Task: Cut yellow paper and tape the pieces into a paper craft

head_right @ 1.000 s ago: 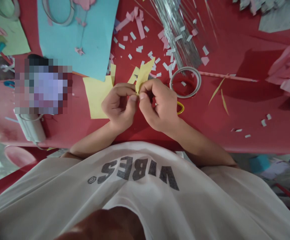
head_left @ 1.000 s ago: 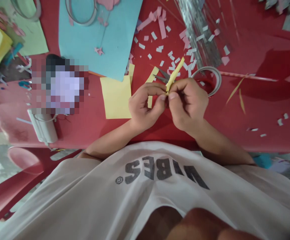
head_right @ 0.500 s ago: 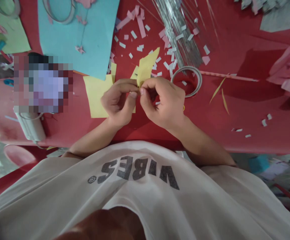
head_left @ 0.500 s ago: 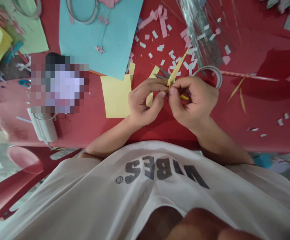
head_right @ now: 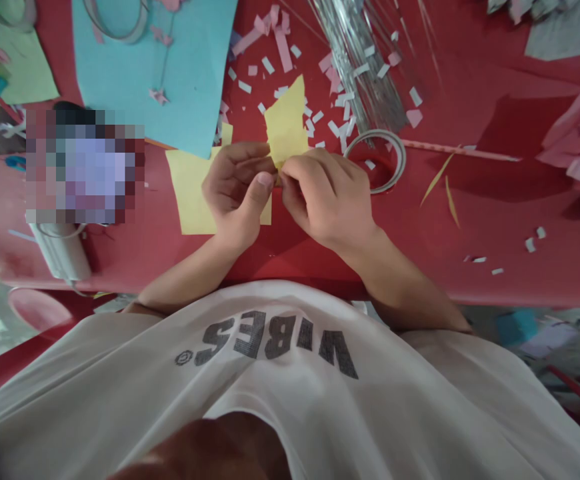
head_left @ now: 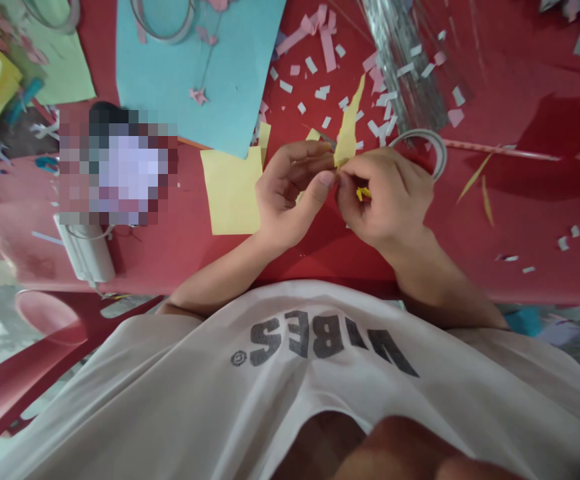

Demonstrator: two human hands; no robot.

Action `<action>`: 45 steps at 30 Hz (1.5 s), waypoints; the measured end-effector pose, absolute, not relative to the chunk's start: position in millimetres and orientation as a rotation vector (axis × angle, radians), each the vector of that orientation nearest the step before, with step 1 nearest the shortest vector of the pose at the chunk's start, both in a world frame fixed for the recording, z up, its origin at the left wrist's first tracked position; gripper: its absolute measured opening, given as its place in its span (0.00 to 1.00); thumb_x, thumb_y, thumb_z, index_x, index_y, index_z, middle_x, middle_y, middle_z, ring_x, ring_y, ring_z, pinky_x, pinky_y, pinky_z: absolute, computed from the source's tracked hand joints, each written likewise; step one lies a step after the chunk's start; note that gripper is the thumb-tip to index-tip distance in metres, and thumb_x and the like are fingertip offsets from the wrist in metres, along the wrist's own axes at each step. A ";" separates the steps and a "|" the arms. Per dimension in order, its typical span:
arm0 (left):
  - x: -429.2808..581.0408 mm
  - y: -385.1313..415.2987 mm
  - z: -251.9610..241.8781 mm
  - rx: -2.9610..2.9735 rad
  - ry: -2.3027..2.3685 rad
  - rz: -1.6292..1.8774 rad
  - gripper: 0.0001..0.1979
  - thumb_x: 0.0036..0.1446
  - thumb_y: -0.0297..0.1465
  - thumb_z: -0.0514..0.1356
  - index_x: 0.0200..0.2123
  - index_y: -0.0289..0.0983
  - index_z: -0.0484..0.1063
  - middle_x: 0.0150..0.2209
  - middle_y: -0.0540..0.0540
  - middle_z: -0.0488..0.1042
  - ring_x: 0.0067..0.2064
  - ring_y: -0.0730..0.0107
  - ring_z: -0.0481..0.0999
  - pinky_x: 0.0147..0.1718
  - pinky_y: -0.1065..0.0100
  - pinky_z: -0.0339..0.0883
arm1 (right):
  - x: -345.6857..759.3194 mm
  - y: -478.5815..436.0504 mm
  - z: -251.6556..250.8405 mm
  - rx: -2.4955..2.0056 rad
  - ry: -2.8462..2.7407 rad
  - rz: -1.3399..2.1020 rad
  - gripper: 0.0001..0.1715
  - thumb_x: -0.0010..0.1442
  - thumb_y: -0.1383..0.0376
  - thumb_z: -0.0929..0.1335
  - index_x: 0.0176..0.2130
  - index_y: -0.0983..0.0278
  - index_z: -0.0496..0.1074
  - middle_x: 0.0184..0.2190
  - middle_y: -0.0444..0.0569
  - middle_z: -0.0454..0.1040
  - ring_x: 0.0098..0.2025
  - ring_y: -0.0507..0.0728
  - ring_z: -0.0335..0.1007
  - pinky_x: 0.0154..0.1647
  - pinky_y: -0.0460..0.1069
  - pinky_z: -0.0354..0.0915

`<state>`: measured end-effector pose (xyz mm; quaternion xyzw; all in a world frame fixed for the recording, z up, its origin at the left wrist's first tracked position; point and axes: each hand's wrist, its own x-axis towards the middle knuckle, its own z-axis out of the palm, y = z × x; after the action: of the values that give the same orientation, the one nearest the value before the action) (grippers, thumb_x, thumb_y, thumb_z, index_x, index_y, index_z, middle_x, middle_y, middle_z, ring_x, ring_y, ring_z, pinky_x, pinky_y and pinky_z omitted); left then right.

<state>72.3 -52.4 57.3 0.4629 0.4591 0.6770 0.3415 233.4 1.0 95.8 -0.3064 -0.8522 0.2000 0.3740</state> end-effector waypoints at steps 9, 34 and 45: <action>68.6 -53.0 63.5 1.185 1.331 1.652 0.18 0.72 0.51 0.65 0.40 0.43 0.75 0.33 0.51 0.76 0.35 0.68 0.82 0.32 0.63 0.80 | 231.6 4.2 94.8 -0.826 -2.317 0.552 0.14 0.81 0.56 0.61 0.47 0.56 0.72 0.36 0.49 0.76 0.39 0.63 0.77 0.46 0.61 0.73; 67.4 -49.5 66.4 1.251 1.269 1.627 0.18 0.74 0.50 0.62 0.38 0.43 0.74 0.34 0.50 0.74 0.35 0.68 0.80 0.35 0.63 0.79 | 233.4 0.0 86.5 -0.966 -2.157 0.731 0.17 0.82 0.51 0.61 0.49 0.56 0.73 0.44 0.52 0.78 0.47 0.64 0.78 0.49 0.60 0.76; 67.1 -48.8 52.4 1.307 1.341 1.663 0.22 0.71 0.54 0.63 0.35 0.43 0.73 0.35 0.48 0.72 0.38 0.64 0.80 0.35 0.60 0.79 | 221.1 -2.6 91.2 -0.809 -2.027 0.635 0.11 0.78 0.55 0.65 0.44 0.56 0.71 0.35 0.45 0.75 0.34 0.58 0.75 0.34 0.54 0.73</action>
<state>67.1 -48.8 52.4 0.4958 0.5085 0.6305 0.3133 221.1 -2.6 91.2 -0.3230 -0.8089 0.2535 0.4208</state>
